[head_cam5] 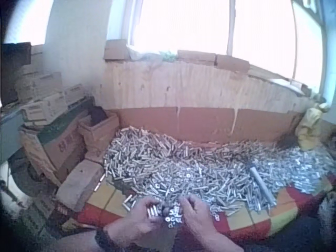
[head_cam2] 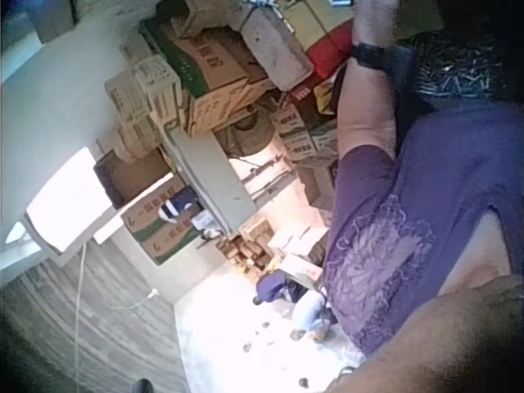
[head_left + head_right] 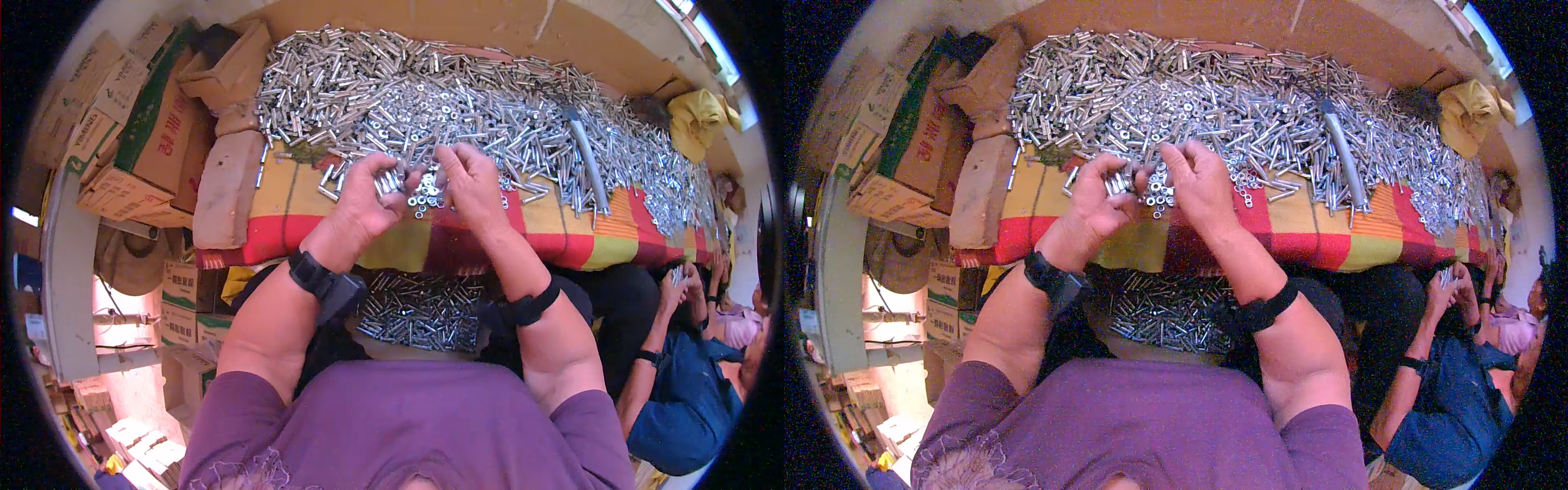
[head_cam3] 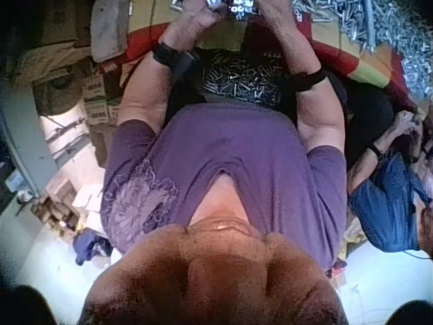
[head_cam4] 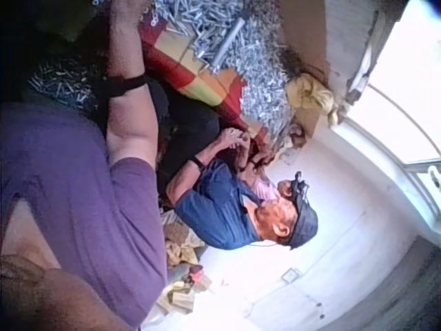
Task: Assembling bolts by sliding washers and other components onto them.
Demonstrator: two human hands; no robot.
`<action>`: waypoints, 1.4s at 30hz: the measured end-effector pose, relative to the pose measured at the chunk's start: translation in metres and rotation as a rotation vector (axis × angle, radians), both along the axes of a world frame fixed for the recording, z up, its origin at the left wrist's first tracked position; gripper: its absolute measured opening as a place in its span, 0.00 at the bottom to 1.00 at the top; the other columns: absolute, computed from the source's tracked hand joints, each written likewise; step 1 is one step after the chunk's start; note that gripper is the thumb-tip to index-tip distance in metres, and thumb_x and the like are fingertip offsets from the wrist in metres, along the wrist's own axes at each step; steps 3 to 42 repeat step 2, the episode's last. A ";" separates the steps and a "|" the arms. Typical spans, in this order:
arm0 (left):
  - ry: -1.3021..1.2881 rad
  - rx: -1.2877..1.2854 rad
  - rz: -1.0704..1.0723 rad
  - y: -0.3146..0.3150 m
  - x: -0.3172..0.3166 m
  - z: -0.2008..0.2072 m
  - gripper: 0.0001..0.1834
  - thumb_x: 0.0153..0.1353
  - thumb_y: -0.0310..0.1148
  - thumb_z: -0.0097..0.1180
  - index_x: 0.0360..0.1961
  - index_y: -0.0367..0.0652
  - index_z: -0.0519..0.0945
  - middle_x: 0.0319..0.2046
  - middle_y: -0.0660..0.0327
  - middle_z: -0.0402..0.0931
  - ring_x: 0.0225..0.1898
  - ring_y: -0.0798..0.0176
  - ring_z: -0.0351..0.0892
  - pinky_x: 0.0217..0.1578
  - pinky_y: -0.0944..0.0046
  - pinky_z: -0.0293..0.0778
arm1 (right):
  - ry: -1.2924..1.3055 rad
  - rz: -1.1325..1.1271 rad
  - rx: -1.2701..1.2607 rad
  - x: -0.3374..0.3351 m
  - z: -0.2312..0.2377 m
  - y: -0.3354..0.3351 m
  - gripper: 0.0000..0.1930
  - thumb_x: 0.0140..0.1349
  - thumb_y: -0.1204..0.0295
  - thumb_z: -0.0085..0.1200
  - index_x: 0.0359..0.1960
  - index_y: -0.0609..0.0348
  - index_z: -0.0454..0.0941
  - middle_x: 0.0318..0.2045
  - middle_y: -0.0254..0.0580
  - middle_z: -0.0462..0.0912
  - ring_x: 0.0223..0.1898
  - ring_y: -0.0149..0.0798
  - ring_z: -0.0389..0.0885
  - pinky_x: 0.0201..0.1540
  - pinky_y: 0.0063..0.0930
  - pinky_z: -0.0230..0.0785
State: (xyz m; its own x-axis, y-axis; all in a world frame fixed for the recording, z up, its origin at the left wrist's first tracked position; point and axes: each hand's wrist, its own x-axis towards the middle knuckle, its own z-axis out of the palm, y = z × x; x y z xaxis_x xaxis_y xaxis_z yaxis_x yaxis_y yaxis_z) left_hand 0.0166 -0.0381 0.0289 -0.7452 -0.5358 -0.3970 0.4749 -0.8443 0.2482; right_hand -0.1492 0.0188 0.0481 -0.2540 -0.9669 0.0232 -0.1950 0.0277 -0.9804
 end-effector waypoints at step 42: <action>-0.047 0.074 0.091 0.001 0.000 0.018 0.15 0.56 0.32 0.45 0.40 0.31 0.73 0.32 0.53 0.78 0.28 0.61 0.81 0.11 0.78 0.66 | 0.473 -0.029 -0.208 -0.009 -0.005 -0.007 0.09 0.61 0.65 0.53 0.33 0.58 0.76 0.23 0.38 0.80 0.23 0.36 0.78 0.27 0.32 0.70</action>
